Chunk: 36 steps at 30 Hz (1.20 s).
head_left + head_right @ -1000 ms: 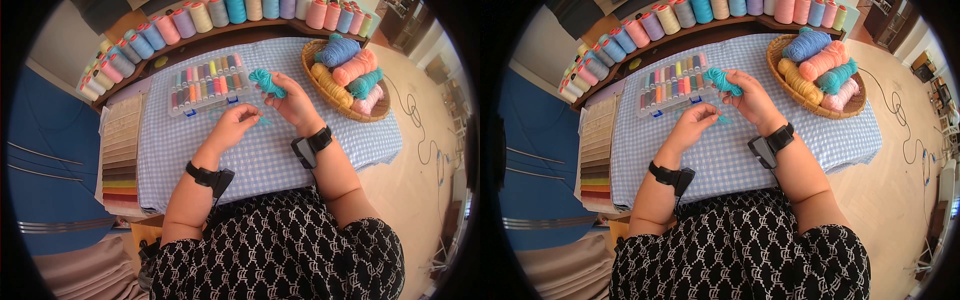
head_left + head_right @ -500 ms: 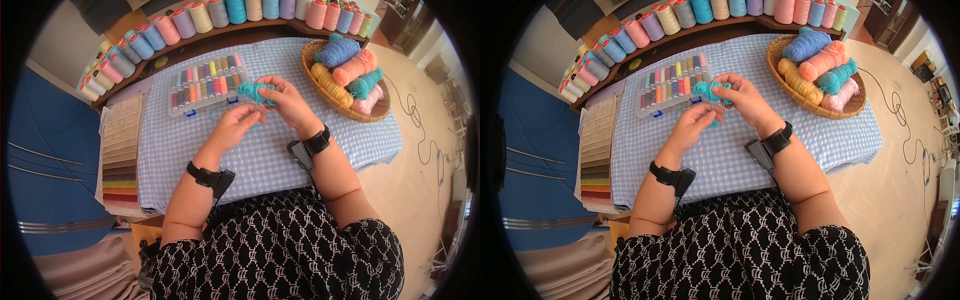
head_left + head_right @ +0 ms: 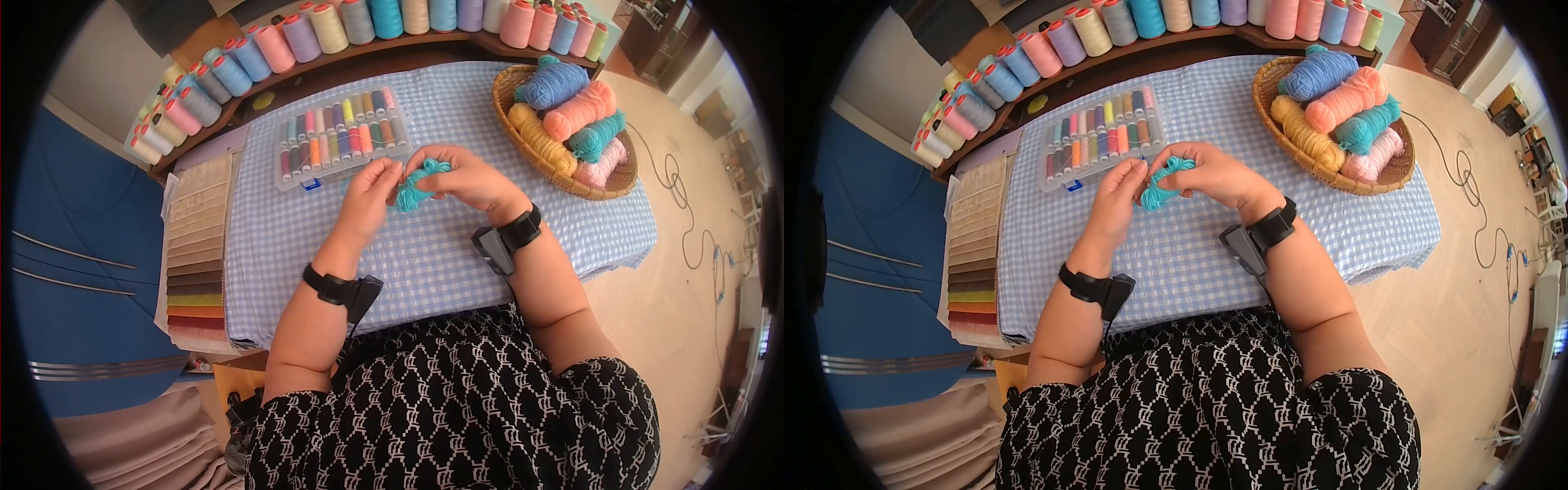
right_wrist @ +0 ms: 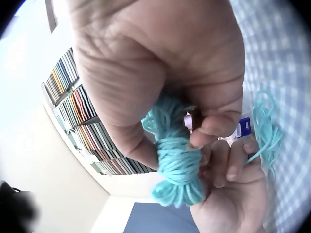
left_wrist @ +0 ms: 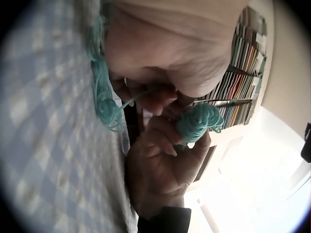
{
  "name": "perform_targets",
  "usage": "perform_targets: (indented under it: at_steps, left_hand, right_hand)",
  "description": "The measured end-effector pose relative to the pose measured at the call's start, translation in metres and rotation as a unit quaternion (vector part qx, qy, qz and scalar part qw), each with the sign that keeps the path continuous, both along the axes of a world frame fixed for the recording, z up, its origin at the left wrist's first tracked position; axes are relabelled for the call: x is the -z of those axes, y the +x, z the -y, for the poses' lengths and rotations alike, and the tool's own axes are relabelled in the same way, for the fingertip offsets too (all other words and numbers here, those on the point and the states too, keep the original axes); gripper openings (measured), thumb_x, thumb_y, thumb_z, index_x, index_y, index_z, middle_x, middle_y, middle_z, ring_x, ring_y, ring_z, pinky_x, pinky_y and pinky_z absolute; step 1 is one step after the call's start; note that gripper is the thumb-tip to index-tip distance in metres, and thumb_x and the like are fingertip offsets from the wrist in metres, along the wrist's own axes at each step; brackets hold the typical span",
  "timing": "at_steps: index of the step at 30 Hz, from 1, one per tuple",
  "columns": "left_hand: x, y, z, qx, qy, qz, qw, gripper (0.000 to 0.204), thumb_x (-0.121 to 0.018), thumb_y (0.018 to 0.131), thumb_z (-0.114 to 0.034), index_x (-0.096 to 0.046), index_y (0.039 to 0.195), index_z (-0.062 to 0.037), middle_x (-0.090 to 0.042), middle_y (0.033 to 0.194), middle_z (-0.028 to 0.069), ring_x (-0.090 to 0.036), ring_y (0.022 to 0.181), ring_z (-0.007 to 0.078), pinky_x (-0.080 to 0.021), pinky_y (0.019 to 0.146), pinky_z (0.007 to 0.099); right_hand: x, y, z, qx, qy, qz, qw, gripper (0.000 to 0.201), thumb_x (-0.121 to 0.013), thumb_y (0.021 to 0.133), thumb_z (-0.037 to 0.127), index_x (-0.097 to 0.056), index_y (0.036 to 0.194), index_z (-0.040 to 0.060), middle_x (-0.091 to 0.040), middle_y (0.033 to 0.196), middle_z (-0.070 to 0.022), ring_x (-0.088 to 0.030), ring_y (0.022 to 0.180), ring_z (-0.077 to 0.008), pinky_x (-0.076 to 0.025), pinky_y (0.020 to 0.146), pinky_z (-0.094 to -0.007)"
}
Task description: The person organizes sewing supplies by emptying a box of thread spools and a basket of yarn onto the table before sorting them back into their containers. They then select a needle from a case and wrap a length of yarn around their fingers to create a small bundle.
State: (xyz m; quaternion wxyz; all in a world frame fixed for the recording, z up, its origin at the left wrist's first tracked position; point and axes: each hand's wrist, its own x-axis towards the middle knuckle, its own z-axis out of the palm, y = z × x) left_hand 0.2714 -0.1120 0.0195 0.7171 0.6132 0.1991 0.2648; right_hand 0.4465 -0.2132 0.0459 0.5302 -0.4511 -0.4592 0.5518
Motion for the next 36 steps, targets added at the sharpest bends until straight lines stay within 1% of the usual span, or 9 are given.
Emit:
perform_targets:
  at_steps: [5, 8, 11, 17, 20, 23, 29, 33, 36]
  left_hand:
    - [0.003, -0.002, -0.004, 0.006, 0.055, -0.012, 0.998, 0.021, -0.054, 0.103, -0.022, -0.064, 0.093, -0.0063, -0.049, 0.071, -0.0063, -0.041, 0.066, 0.0029, -0.034, 0.060, 0.0200]
    - [-0.001, 0.000, 0.000, 0.016, 0.096, -0.027, 0.995, 0.021, -0.055, 0.102, -0.021, -0.067, 0.096, -0.0050, -0.049, 0.070, -0.0059, -0.041, 0.065, 0.0034, -0.034, 0.060, 0.0192]
    - [-0.004, 0.002, 0.004, 0.038, 0.105, -0.042, 0.993, 0.022, -0.055, 0.102, -0.020, -0.069, 0.099, -0.0040, -0.051, 0.071, -0.0053, -0.042, 0.065, 0.0041, -0.036, 0.061, 0.0192]
    - [-0.001, 0.002, 0.002, 0.059, 0.111, -0.087, 0.988, 0.024, -0.054, 0.102, -0.022, -0.070, 0.100, -0.0027, -0.056, 0.075, -0.0031, -0.050, 0.070, 0.0055, -0.042, 0.064, 0.0212]
    - [0.000, 0.002, 0.003, 0.038, 0.110, -0.090, 0.989, 0.023, -0.054, 0.103, -0.021, -0.068, 0.098, -0.0031, -0.057, 0.076, -0.0027, -0.050, 0.070, 0.0057, -0.041, 0.063, 0.0213]
    - [0.006, 0.002, 0.001, 0.030, 0.092, -0.063, 0.993, 0.023, -0.053, 0.103, -0.022, -0.065, 0.095, -0.0039, -0.055, 0.076, -0.0030, -0.048, 0.068, 0.0054, -0.040, 0.062, 0.0215]
    - [0.009, 0.001, -0.005, 0.004, 0.053, -0.028, 0.998, 0.022, -0.053, 0.103, -0.021, -0.062, 0.091, -0.0051, -0.050, 0.071, -0.0043, -0.045, 0.066, 0.0040, -0.038, 0.061, 0.0214]
    - [0.002, 0.001, -0.002, -0.018, 0.095, -0.028, 0.995, 0.021, -0.053, 0.103, -0.021, -0.063, 0.093, -0.0061, -0.048, 0.070, -0.0057, -0.041, 0.066, 0.0032, -0.035, 0.061, 0.0202]
    - [-0.003, 0.001, 0.001, 0.012, 0.109, -0.036, 0.993, 0.021, -0.054, 0.102, -0.021, -0.065, 0.094, -0.0052, -0.049, 0.071, -0.0053, -0.042, 0.066, 0.0039, -0.036, 0.062, 0.0202]
  right_hand:
    - [0.015, -0.002, -0.007, 0.085, 0.068, 0.180, 0.978, 0.026, -0.072, 0.081, 0.009, -0.063, 0.105, 0.0025, -0.065, 0.091, -0.0015, -0.057, 0.080, -0.0086, -0.047, 0.069, -0.0237]
    - [0.015, -0.006, -0.009, 0.159, 0.047, 0.205, 0.965, 0.027, -0.072, 0.083, 0.010, -0.061, 0.107, 0.0032, -0.062, 0.096, -0.0017, -0.057, 0.084, -0.0079, -0.048, 0.074, -0.0231]
    - [0.022, -0.001, -0.014, 0.209, 0.068, 0.110, 0.969, 0.028, -0.073, 0.082, 0.008, -0.062, 0.107, 0.0025, -0.064, 0.097, -0.0032, -0.058, 0.083, -0.0108, -0.049, 0.074, -0.0265]
    - [0.011, -0.001, -0.009, 0.152, 0.043, -0.133, 0.979, 0.022, -0.070, 0.088, 0.014, -0.063, 0.107, 0.0050, -0.065, 0.099, -0.0034, -0.058, 0.082, -0.0120, -0.048, 0.072, -0.0269]
    - [0.009, 0.000, -0.007, 0.141, 0.023, -0.143, 0.979, 0.019, -0.068, 0.089, 0.018, -0.064, 0.104, 0.0055, -0.065, 0.096, -0.0011, -0.056, 0.080, -0.0104, -0.045, 0.070, -0.0242]
    - [0.009, 0.004, -0.004, 0.065, 0.011, -0.135, 0.989, 0.018, -0.067, 0.087, 0.019, -0.066, 0.101, 0.0075, -0.064, 0.092, 0.0012, -0.054, 0.078, -0.0085, -0.043, 0.067, -0.0221]
    - [0.001, -0.001, -0.001, 0.030, -0.018, 0.032, 0.999, 0.025, -0.071, 0.082, 0.018, -0.065, 0.102, 0.0055, -0.062, 0.087, 0.0018, -0.053, 0.075, -0.0067, -0.042, 0.063, -0.0219]
    - [0.004, -0.004, -0.004, 0.087, -0.013, 0.103, 0.991, 0.027, -0.072, 0.081, 0.014, -0.062, 0.103, 0.0033, -0.062, 0.086, -0.0005, -0.055, 0.076, -0.0079, -0.045, 0.065, -0.0232]
    - [0.007, -0.007, -0.006, 0.160, 0.012, 0.151, 0.975, 0.027, -0.072, 0.082, 0.013, -0.060, 0.104, 0.0025, -0.063, 0.088, -0.0026, -0.058, 0.079, -0.0097, -0.048, 0.067, -0.0245]
